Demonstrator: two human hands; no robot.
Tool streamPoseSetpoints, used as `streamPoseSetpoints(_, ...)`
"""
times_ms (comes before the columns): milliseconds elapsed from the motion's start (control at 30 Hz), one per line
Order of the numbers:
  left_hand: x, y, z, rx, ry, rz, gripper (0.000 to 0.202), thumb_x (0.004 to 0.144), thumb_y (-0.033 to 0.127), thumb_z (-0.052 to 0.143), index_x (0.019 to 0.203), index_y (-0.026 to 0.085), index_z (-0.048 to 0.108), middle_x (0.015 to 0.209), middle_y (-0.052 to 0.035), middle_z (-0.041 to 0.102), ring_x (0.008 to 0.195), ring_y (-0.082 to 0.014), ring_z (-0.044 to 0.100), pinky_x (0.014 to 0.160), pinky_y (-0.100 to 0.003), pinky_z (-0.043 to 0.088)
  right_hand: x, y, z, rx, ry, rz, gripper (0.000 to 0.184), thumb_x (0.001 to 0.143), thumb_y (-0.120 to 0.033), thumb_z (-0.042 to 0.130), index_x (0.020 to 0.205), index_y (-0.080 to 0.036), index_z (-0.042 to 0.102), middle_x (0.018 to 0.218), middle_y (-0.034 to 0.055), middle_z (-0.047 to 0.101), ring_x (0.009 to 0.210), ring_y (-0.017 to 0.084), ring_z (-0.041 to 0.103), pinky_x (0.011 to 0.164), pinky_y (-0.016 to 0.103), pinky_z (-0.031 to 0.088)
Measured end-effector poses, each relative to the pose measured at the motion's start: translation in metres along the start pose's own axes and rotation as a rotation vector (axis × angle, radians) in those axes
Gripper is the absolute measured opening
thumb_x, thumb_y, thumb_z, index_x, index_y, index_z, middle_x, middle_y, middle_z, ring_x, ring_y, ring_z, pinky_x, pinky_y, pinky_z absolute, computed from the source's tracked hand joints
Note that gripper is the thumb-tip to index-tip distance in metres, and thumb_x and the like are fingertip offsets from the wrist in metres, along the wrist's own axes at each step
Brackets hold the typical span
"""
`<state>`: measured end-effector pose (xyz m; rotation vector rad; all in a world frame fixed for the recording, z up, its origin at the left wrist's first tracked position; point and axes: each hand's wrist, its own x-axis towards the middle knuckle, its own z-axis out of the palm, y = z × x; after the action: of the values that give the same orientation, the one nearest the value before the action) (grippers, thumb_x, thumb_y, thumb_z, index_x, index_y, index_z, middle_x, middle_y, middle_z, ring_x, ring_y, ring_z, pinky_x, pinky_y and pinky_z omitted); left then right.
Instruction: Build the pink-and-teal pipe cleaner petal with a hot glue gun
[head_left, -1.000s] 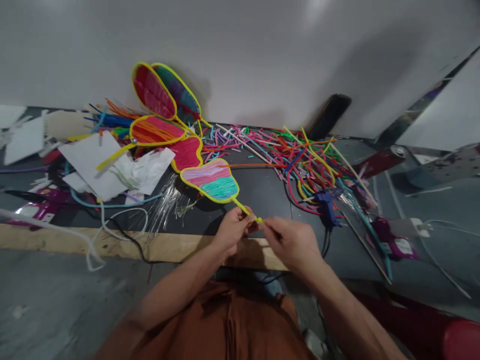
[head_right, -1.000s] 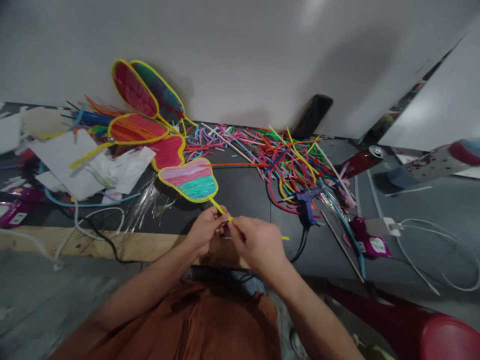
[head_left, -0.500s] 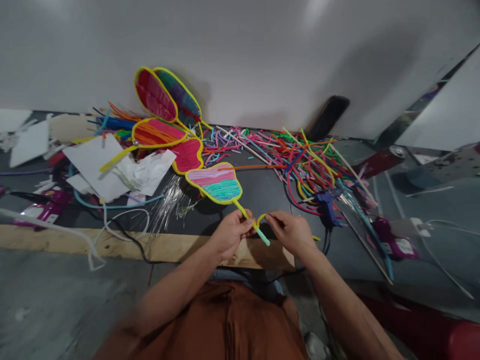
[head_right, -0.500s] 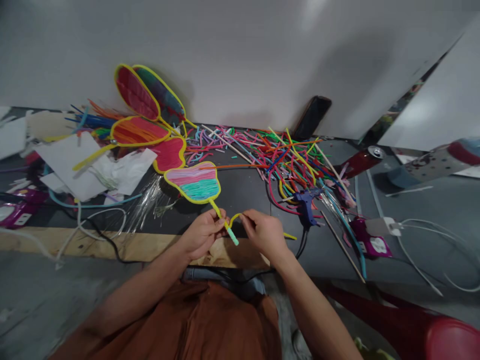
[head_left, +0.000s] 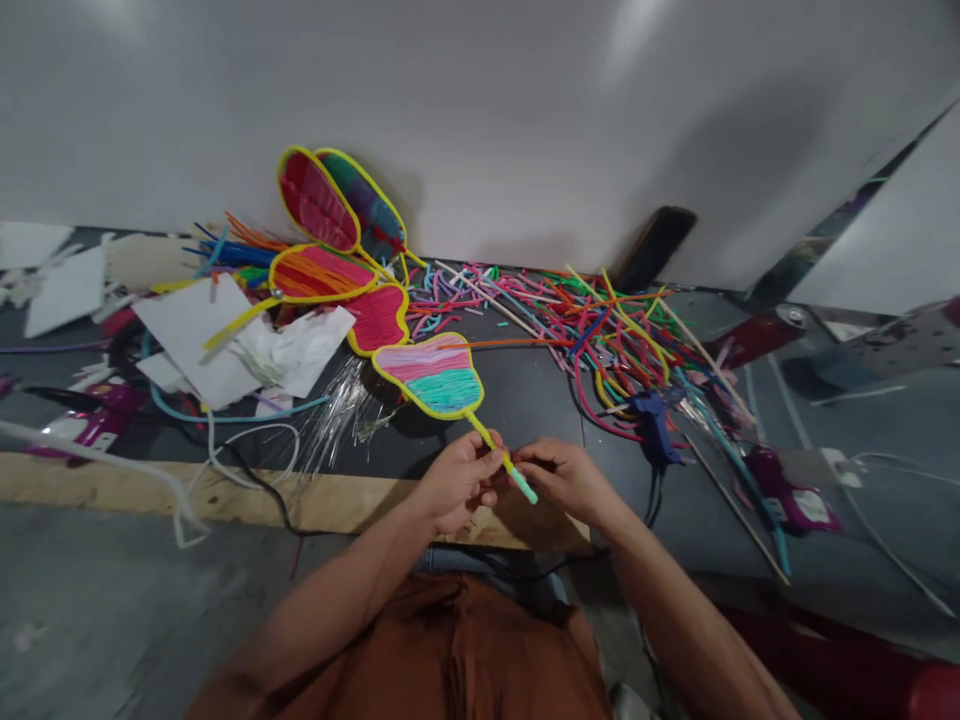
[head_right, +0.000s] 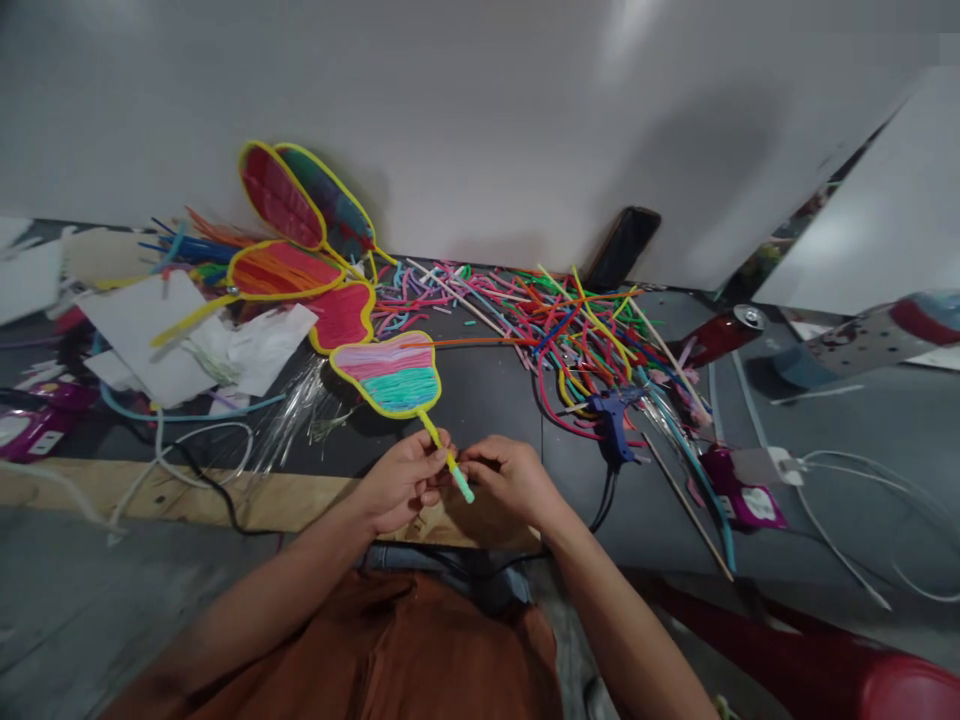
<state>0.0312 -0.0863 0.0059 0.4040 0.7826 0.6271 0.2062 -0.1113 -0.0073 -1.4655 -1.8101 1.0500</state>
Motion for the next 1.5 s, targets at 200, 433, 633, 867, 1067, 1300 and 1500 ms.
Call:
streamPoseSetpoints(200,-0.004,-0.003,-0.004,0.018,0.01,0.029,0.045,0.057,0.032,0.085,0.081,0.018,0.05,0.062,0.0057,0.054,0.043,-0.0034,0.049,0.032,-0.009,0.021,0.003,-0.005,0.015,0.04,0.056,0.051,0.022,0.083,-0.03,0.052,0.068,-0.018,0.063,0.063,-0.001,0.062,0.06,0.012,0.055,0.058,0.021,0.042)
streamPoseSetpoints(433,-0.004,-0.004,-0.006,0.016,0.018,0.055,0.047,0.054,0.033,0.087,0.079,0.016,0.051,0.066,0.0059,0.054,0.045,-0.0015,0.047,0.034,-0.01,0.027,0.003,-0.005,0.013,-0.011,0.155,0.044,0.023,0.086,-0.035,0.052,0.072,-0.019,0.063,0.067,0.0006,0.064,0.063,0.013,0.057,0.061,0.022,0.043)
streamPoseSetpoints(633,0.009,-0.014,-0.007,0.078,0.049,0.101,0.051,0.05,0.037,0.088,0.079,0.016,0.051,0.062,0.0038,0.058,0.058,-0.0114,0.062,0.041,-0.014,0.04,-0.01,-0.021,0.001,-0.219,0.223,0.018,0.024,0.088,-0.033,0.05,0.073,-0.019,0.063,0.066,0.0015,0.065,0.058,0.013,0.058,0.056,0.021,0.042)
streamPoseSetpoints(867,0.021,-0.017,0.003,-0.007,0.127,0.181,0.052,0.051,0.037,0.087,0.082,0.017,0.05,0.069,0.0021,0.066,0.061,-0.0108,0.062,0.054,-0.02,0.048,-0.04,-0.032,0.027,-0.64,0.38,-0.243,0.023,0.094,-0.021,0.045,0.096,-0.017,0.068,0.072,0.0042,0.07,0.061,0.011,0.063,0.059,0.02,0.043)
streamPoseSetpoints(1067,0.015,-0.012,0.005,-0.05,0.126,0.208,0.047,0.049,0.032,0.088,0.077,0.015,0.054,0.066,0.0008,0.065,0.06,-0.0082,0.058,0.059,-0.018,0.045,-0.039,-0.007,0.036,-0.245,0.452,-0.11,0.018,0.09,-0.023,0.052,0.089,-0.018,0.069,0.076,0.0036,0.072,0.066,0.014,0.066,0.063,0.022,0.049)
streamPoseSetpoints(1300,0.002,-0.015,-0.003,-0.067,0.15,0.2,0.041,0.05,0.028,0.088,0.074,0.014,0.057,0.061,0.004,0.061,0.057,-0.0067,0.055,0.06,-0.018,0.044,-0.029,-0.008,0.026,-0.429,0.416,-0.243,0.021,0.092,-0.024,0.051,0.089,-0.02,0.071,0.064,0.0019,0.065,0.059,0.014,0.055,0.059,0.024,0.041)
streamPoseSetpoints(1500,-0.011,-0.017,-0.021,-0.077,0.028,0.104,0.043,0.058,0.034,0.086,0.087,0.012,0.063,0.076,-0.0048,0.069,0.071,-0.0128,0.063,0.069,-0.023,0.049,-0.03,-0.01,0.029,-0.564,0.384,-0.317,0.025,0.094,-0.023,0.049,0.081,-0.02,0.07,0.059,0.001,0.06,0.059,0.013,0.05,0.06,0.025,0.036)
